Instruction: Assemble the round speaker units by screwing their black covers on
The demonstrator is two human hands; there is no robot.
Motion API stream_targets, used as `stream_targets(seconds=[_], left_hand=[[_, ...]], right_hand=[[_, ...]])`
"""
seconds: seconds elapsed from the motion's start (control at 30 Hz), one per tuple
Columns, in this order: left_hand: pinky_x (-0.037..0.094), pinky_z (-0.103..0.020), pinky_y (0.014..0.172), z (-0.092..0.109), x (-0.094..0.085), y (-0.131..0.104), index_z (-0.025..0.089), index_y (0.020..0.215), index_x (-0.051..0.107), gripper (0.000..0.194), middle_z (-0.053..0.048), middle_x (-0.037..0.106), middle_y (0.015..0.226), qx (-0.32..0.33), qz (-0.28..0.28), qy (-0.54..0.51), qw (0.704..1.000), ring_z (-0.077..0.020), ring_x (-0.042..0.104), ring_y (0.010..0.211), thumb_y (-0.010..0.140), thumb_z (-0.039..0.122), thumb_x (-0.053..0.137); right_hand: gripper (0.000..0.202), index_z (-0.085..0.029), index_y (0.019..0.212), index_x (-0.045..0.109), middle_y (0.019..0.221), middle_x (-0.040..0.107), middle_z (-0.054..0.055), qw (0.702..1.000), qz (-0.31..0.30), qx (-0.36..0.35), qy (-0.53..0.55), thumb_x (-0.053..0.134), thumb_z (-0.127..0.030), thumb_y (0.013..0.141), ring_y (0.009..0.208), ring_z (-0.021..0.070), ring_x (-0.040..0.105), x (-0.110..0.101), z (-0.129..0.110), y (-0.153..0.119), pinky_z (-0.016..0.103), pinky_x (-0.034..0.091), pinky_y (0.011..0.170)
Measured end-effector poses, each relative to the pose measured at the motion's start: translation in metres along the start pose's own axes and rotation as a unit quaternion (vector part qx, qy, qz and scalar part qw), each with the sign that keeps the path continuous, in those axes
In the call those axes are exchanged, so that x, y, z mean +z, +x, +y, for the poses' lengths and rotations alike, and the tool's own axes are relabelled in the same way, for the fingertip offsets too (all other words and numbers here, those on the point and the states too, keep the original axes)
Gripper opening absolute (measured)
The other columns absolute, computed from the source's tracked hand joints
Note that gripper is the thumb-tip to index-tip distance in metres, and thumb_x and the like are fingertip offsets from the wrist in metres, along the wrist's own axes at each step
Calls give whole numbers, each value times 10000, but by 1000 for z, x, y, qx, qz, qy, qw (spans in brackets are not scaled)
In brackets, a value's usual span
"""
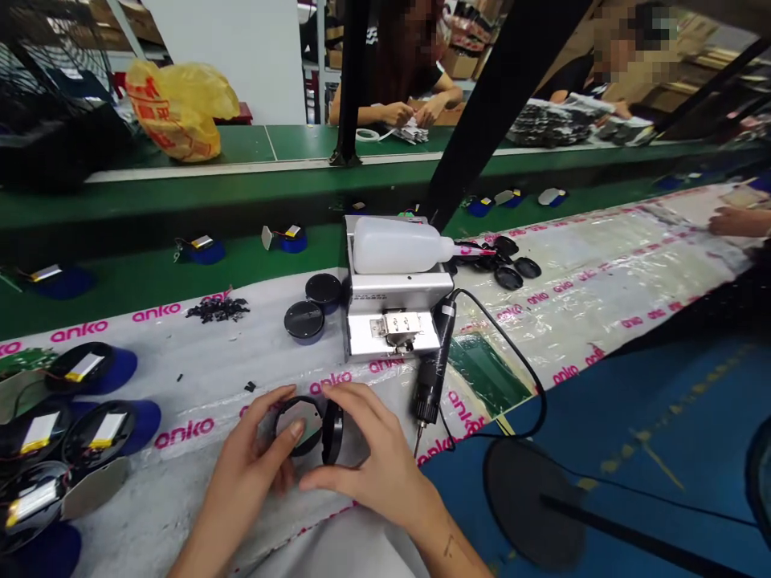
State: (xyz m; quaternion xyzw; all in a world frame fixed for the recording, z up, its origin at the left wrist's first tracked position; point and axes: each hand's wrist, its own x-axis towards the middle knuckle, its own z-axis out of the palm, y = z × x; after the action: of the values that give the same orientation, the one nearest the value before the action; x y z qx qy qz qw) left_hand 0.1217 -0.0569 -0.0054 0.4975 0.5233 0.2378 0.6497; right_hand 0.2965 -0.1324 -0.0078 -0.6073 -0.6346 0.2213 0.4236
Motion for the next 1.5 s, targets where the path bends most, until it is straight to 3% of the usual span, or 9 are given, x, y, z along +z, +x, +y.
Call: stream_targets(seconds=[0.1,0.2,0.4,0.63,0.83,1.03,1.2,1.37,1.5], left_hand=[[453,-248,327,-1,-3,3,203,1175,618,457,-108,598,1251,11,-29,-15,999,-72,574,388,816,480,676],[472,-243,344,-2,-5,5,207,1166,625,425,-100,571,1268,10,-46,-22,999,-58,573,402,836,469,677],[483,-242,360,-4,-7,6,219,1184,618,417,-97,580,1261,2,-66,-41,997,-59,575,418,848,456,687],[481,-236,362,-4,-6,4,211,1169,627,406,-88,566,1260,-1,-64,-60,996,-48,567,415,839,438,690],[493,-234,373,-3,-6,4,217,1165,624,389,-77,557,1256,2,-63,-70,996,-48,575,421,837,416,688],[483,-225,365,-5,-5,5,224,1151,630,367,-69,549,1254,6,-62,-81,995,-48,586,419,836,405,685],[502,-223,379,-5,-4,3,231,1148,648,337,-63,569,1266,10,-59,-95,994,-49,591,431,847,378,686],[551,-249,450,-8,-11,3,233,1216,660,359,-75,641,1236,16,-94,-126,987,-89,636,499,873,340,664],[616,-344,687,-15,-24,2,217,1386,598,486,-72,759,1016,-29,-160,-223,961,-185,720,689,913,325,630]], right_hand=[[704,-313,1388,530,1292,609,96,996,74,-31,35,801,-526,774,1190,268,624,9,5,-4,406,539,1036],[663,-326,1405,507,1338,581,111,993,92,-68,43,809,-389,819,1192,273,629,12,9,-1,441,548,1023],[582,-421,1419,494,1404,531,79,990,18,-137,31,726,-296,899,1244,243,604,11,13,7,401,574,997],[641,-349,1558,309,1588,330,91,982,-141,-123,27,589,-227,995,1452,237,396,-4,3,13,405,426,1164],[654,-289,1583,276,1613,266,110,973,-208,-95,40,527,-147,996,1488,259,334,-22,-4,22,422,367,1204],[550,-343,1433,508,1464,465,63,983,-141,-100,66,693,-213,931,1344,195,523,-17,2,23,332,443,1154],[555,-316,1446,491,1452,505,86,987,-126,-103,-4,693,-245,934,1321,199,558,-12,0,19,319,503,1102],[568,-292,1516,407,1495,526,104,974,-178,-98,-94,607,-322,985,1355,235,549,-11,-9,23,395,504,1110],[608,-252,1550,365,1483,553,118,962,-220,-100,-126,592,-326,992,1323,248,582,-11,-17,34,423,517,1092]])
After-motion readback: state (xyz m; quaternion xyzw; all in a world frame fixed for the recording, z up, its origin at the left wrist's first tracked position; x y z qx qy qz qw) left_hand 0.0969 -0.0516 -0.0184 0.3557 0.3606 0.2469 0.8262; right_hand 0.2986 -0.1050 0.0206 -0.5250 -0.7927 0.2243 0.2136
